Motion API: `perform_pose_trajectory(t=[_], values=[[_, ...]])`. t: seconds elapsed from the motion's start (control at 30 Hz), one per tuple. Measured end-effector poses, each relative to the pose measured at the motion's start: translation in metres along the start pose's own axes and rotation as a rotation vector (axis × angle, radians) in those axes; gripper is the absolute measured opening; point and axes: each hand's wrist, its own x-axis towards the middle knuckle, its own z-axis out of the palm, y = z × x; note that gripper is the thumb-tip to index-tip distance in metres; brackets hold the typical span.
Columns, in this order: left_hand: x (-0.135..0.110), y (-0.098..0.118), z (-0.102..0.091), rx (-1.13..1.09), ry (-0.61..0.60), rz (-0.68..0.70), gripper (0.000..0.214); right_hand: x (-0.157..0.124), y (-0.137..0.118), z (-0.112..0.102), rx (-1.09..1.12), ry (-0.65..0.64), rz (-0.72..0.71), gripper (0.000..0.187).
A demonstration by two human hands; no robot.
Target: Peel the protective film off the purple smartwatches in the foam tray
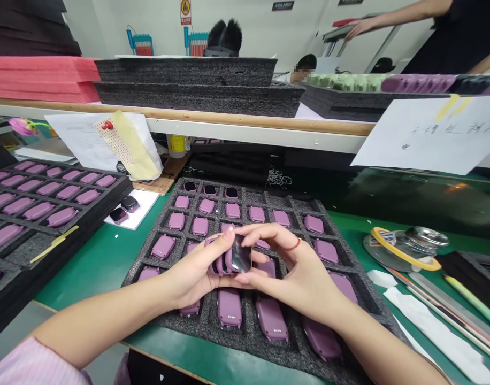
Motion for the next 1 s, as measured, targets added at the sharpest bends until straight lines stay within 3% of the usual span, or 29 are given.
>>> perform_pose_trajectory(t=[0.2, 0.43, 0.5, 0.6, 0.67, 0.73, 0.87, 1.0], values=[[0.001, -0.002, -0.002, 0.065, -0.051, 0.069, 0.047, 0.002, -0.007, 0.001, 0.067, 0.016, 0.005, 0.017], [-0.001, 0.002, -0.002, -0.091, -0.052, 0.027, 0.038, 0.000, -0.007, 0.002, 0.081, 0.074, -0.023, 0.004], [-0.001, 0.002, -0.003, -0.136, -0.054, 0.019, 0.035, 0.000, -0.008, 0.002, 0.060, 0.181, -0.048, 0.006], [0.000, 0.001, -0.006, -0.171, -0.107, -0.036, 0.041, -0.002, -0.012, 0.001, 0.014, 0.459, -0.149, 0.013], [0.000, 0.001, -0.007, -0.192, -0.138, -0.061, 0.046, -0.005, -0.014, 0.001, 0.018, 0.521, -0.214, 0.018], [0.001, 0.002, -0.007, -0.223, -0.150, -0.065, 0.048, -0.008, -0.014, 0.003, 0.031, 0.395, -0.219, 0.025], [0.001, 0.004, -0.006, -0.230, -0.159, -0.080, 0.046, -0.010, -0.005, 0.007, -0.050, 0.072, -0.160, 0.068], [0.000, 0.004, -0.005, -0.192, -0.154, -0.073, 0.043, -0.009, 0.000, 0.010, -0.067, 0.040, -0.147, 0.059]])
